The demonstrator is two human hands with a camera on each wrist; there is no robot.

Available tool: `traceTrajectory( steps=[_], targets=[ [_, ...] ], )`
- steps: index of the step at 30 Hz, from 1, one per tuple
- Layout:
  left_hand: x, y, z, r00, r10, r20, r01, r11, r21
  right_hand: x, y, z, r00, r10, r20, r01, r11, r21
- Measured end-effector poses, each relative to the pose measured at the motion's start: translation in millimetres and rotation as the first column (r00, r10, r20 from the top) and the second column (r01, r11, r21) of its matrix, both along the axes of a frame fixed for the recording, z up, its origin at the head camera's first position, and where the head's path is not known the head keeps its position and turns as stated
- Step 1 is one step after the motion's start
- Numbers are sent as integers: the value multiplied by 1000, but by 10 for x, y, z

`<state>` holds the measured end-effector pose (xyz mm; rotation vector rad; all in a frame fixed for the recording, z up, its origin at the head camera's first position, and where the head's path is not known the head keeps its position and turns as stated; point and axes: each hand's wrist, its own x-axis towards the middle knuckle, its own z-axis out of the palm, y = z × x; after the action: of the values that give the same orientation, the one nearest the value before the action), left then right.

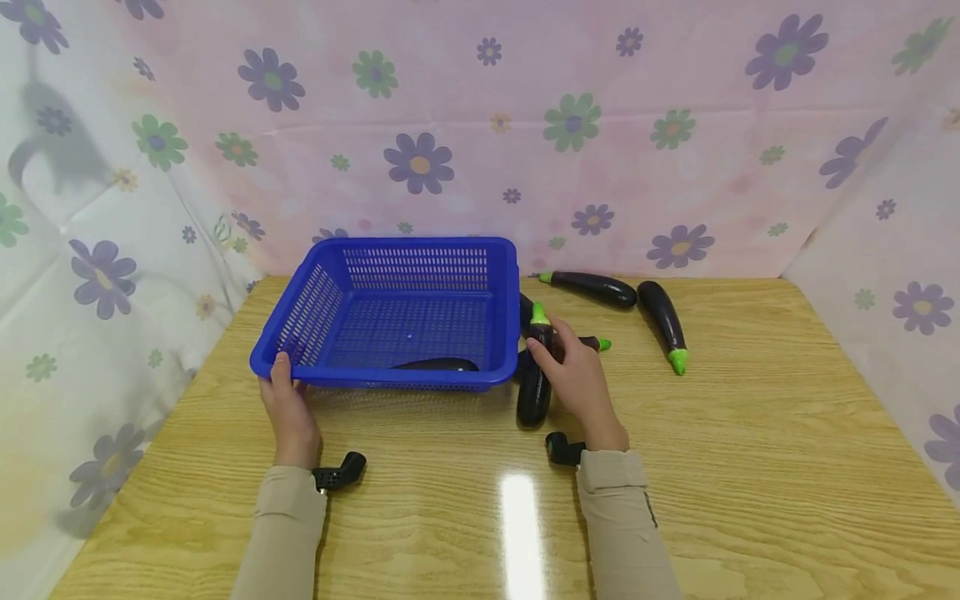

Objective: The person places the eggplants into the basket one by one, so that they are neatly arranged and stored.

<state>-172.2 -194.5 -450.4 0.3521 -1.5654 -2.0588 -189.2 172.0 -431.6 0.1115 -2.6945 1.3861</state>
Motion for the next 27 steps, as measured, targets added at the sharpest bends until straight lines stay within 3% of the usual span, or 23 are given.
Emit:
traceTrajectory(
  steps=[27],
  targets=[
    [-4,-1,-19,1000,-8,-23,8,1000,-2,11,77,13,1000,-26,-16,26,1000,-17]
  ],
)
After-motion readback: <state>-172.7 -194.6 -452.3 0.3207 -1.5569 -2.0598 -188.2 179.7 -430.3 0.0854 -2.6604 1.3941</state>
